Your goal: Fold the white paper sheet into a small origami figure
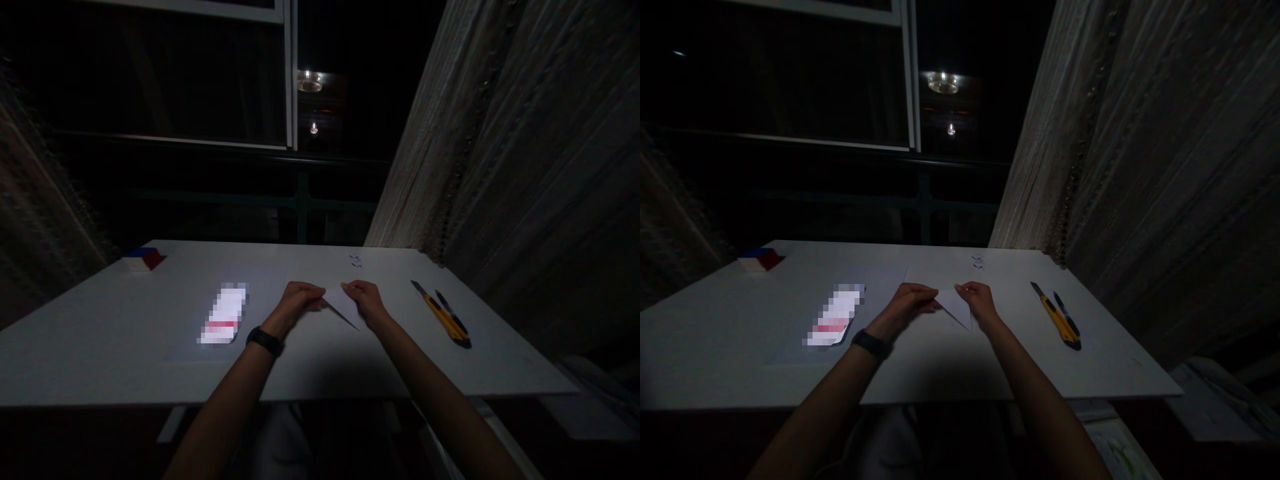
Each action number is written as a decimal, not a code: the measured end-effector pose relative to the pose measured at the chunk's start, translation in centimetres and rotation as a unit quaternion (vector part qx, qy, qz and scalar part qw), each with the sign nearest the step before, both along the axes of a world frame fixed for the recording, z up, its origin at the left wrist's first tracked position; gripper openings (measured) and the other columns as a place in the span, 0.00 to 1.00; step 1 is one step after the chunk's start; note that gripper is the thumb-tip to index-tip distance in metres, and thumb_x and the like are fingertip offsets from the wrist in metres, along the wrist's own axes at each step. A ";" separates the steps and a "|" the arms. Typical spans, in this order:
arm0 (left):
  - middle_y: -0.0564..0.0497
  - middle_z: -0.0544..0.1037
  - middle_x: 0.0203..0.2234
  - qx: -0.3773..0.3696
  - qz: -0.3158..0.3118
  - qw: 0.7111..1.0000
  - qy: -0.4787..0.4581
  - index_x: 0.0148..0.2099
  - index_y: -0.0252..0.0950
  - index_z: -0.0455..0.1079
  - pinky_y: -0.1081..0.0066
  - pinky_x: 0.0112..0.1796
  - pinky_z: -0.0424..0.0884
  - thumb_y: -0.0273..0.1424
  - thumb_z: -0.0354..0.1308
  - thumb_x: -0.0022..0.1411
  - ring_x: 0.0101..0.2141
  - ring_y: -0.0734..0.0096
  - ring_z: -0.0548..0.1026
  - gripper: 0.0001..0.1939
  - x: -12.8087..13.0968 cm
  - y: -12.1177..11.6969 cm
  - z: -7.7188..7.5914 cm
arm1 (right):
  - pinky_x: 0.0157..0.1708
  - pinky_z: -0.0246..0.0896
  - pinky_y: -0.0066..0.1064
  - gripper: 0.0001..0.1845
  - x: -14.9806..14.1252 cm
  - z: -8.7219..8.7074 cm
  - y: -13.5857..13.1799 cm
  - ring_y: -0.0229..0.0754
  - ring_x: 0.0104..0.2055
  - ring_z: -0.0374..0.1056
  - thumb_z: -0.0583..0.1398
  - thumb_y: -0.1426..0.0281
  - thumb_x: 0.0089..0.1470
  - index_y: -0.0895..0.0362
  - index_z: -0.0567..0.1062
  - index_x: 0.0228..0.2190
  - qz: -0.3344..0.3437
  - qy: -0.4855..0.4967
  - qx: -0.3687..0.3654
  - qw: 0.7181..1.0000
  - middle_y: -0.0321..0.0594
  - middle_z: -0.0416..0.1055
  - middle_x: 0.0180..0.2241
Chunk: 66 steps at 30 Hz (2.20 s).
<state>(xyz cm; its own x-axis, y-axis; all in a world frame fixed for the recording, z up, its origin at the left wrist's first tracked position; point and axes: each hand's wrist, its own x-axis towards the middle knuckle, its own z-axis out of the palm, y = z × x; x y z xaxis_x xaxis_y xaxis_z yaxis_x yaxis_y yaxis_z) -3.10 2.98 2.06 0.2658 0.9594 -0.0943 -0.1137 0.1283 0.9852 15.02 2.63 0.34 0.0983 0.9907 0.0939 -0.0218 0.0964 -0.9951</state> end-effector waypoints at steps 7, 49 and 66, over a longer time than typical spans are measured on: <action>0.57 0.63 0.09 0.067 -0.090 0.984 0.142 0.19 0.29 0.71 0.76 0.18 0.53 0.35 0.64 0.41 0.14 0.82 0.57 0.12 0.2 -0.8 0.3 | 0.20 0.47 0.27 0.16 0.0 0.4 -0.4 0.33 0.19 0.56 0.65 0.59 0.33 0.60 0.72 0.17 0.100 -0.147 0.055 0.982 0.33 0.64 0.15; 0.44 0.76 0.19 0.050 -0.116 0.989 0.076 0.24 0.28 0.70 0.76 0.18 0.62 0.38 0.61 0.48 0.19 0.73 0.71 0.15 0.3 -0.2 -0.2 | 0.21 0.47 0.26 0.10 1.1 2.3 -0.2 0.32 0.18 0.57 0.66 0.67 0.31 0.61 0.77 0.19 0.240 -0.061 -0.067 0.967 0.34 0.67 0.15; 0.44 0.75 0.17 0.047 -0.096 0.993 0.053 0.21 0.27 0.71 0.76 0.19 0.62 0.34 0.62 0.46 0.16 0.75 0.69 0.13 -0.7 0.4 0.3 | 0.23 0.58 0.29 0.10 3.0 2.1 -0.7 0.37 0.19 0.65 0.66 0.69 0.30 0.63 0.78 0.19 0.269 -0.063 -0.072 0.958 0.40 0.72 0.16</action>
